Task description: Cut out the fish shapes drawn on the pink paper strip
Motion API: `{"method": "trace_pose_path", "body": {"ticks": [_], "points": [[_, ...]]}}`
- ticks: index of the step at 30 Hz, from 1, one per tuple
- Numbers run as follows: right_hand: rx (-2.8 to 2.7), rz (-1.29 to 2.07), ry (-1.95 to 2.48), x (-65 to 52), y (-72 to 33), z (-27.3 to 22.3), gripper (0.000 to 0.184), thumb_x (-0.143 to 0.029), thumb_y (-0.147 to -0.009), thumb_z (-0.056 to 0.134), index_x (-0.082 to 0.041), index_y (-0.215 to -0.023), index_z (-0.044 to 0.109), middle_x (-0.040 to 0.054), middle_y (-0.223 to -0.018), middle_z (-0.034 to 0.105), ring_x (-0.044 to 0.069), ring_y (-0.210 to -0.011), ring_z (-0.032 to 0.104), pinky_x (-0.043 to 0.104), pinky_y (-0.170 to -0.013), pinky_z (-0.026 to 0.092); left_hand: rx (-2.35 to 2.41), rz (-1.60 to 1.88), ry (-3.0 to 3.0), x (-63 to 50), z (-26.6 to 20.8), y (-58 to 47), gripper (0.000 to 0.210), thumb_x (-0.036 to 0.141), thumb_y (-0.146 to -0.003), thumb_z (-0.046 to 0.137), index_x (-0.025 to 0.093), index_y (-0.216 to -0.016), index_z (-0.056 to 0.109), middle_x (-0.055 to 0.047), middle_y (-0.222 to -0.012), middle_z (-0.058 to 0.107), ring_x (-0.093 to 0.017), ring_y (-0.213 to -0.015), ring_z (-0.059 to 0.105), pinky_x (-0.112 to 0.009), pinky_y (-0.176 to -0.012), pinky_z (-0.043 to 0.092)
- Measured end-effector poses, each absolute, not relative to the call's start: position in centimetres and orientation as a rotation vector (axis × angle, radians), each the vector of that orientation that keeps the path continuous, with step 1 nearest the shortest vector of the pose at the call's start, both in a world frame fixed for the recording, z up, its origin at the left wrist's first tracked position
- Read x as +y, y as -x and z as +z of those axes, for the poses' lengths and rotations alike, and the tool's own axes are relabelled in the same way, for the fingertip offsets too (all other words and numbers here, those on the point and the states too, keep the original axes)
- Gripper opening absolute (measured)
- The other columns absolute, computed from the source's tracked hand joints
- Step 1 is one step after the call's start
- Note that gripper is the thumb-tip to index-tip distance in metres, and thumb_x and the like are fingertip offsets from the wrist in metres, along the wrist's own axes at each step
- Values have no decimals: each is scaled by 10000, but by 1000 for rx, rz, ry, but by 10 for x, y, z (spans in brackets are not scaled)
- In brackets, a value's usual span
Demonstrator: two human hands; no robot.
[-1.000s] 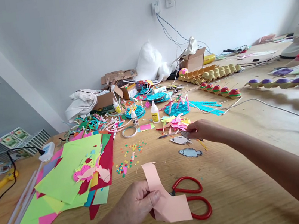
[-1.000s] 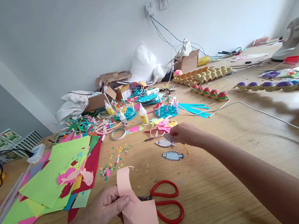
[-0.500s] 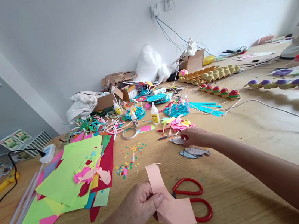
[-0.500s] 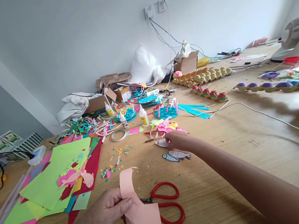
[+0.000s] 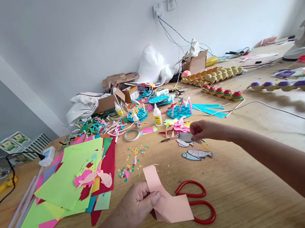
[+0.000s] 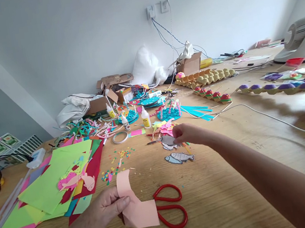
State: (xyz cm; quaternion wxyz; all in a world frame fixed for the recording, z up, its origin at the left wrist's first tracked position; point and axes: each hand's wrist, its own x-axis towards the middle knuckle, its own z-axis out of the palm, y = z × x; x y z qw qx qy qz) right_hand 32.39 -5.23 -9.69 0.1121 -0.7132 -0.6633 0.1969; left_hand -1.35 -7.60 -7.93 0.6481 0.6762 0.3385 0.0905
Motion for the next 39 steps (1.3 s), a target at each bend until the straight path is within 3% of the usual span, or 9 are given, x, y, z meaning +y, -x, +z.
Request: {"method": "trace_pose_path", "body": {"ticks": [5,10,14,20,27,34,39], "points": [[-2008,704,2065,-72,-330,-98,88,-263,-703,555,-178,-724,555,-19,-643,600,142,-622,534,226,-538,382,763,221,-1546,-72,-85,17,494,573,-698,583,94,-799,647,-54,-738,609,-140,-658,524,-245,-607,393],[-2057,525,2169,-80,-316,-94,97,-243,-729,557,-179,-658,577,19,-645,599,180,-635,531,256,-540,318,753,213,-1560,-70,-90,16,498,587,-701,580,103,-798,648,-49,-731,605,-139,-660,514,-247,-616,386],[-2074,370,2217,-68,-311,-91,79,-242,-748,573,-176,-770,612,72,-800,649,220,-730,566,274,-584,331,783,213,-1568,-69,-87,13,471,570,-699,585,110,-781,643,-37,-721,594,-133,-654,504,-235,-603,382],[-2122,334,2224,-39,-304,-103,285,-198,-686,644,-186,-971,632,105,-1025,659,261,-922,587,279,-674,388,799,184,-1610,-71,-85,11,407,522,-716,569,123,-758,641,-21,-688,579,-134,-642,497,-231,-592,382],[-2139,399,2248,-28,-297,-105,148,-174,-636,653,-177,-781,627,76,-912,664,229,-851,591,249,-611,368,781,194,-1557,-69,-95,13,431,533,-699,581,114,-771,645,-36,-702,589,-148,-667,506,-244,-614,375],[-2072,405,2241,-27,-300,-110,231,-192,-586,673,-162,-797,585,78,-891,630,210,-792,549,239,-571,333,789,202,-1559,-69,-96,13,485,579,-693,579,109,-779,659,-36,-694,590,-130,-628,507,-238,-602,395],[-2073,492,2153,-30,-305,-94,41,-203,-671,579,-173,-685,556,0,-693,583,147,-676,501,219,-538,313,730,249,-1521,-67,-96,17,523,614,-691,586,105,-797,647,-37,-698,602,-130,-638,528,-222,-577,380]]}}
